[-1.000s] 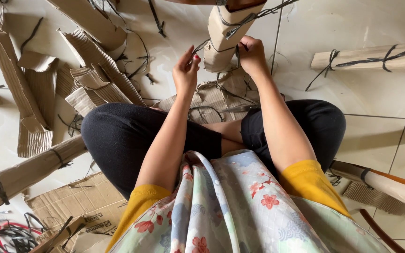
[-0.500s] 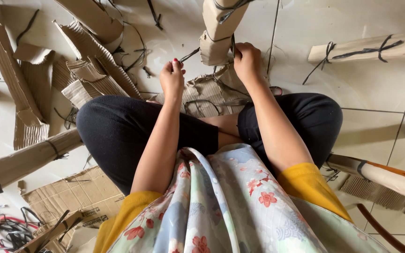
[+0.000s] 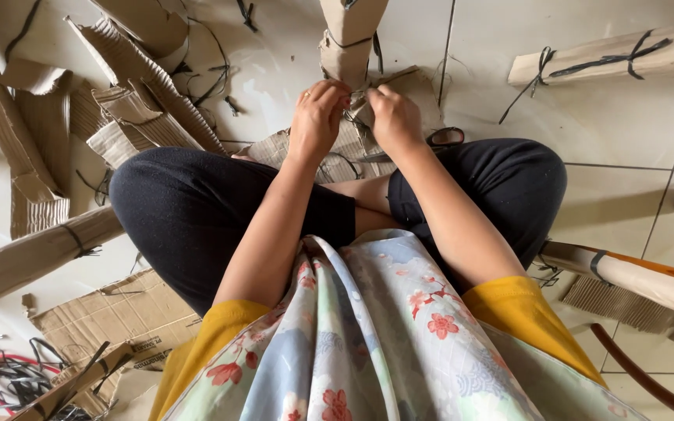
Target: Wrapping wooden stool legs with corrugated cardboard and securing them with plastic ties for protection.
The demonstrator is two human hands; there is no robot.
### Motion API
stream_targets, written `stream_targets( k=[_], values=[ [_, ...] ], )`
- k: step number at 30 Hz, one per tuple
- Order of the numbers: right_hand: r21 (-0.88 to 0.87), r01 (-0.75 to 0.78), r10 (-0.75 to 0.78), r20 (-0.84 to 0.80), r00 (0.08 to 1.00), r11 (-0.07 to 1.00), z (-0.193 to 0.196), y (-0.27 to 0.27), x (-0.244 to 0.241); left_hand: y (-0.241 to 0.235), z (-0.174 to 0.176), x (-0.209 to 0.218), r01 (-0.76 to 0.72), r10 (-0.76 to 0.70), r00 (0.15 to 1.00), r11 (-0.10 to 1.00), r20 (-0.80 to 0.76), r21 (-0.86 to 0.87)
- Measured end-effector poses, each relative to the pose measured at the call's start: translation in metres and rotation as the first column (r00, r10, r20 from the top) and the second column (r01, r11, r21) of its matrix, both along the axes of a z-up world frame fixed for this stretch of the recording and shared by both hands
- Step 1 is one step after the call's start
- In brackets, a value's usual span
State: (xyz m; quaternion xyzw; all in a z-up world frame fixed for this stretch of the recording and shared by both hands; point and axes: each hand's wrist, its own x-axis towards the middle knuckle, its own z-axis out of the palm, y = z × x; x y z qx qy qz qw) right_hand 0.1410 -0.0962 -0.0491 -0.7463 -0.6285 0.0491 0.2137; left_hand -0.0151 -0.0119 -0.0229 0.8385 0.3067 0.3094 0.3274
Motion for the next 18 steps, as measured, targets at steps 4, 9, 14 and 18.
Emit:
stream_targets(
  k=[4, 9, 14, 18],
  values=[
    [-0.002, -0.070, 0.070, 0.102, 0.992, 0.998, -0.036, 0.004, -0.002, 0.017, -0.007, 0.011, -0.036, 0.060, 0.986, 0.988, 0.157, -0.148],
    [0.067, -0.125, 0.126, -0.010, 0.992, 0.990, -0.020, 0.005, -0.016, 0.020, -0.011, 0.010, -0.028, 0.067, 0.988, 0.963, 0.139, -0.267],
    [0.000, -0.117, 0.117, 0.111, 0.987, 0.993, -0.041, 0.002, -0.010, 0.005, -0.048, 0.008, -0.045, 0.094, 0.989, 0.927, 0.116, -0.371],
    [-0.019, -0.151, 0.152, 0.161, 0.975, 0.988, -0.047, -0.001, -0.013, 0.000, -0.072, 0.010, -0.031, 0.141, 0.977, 0.831, 0.157, -0.555]
  ],
)
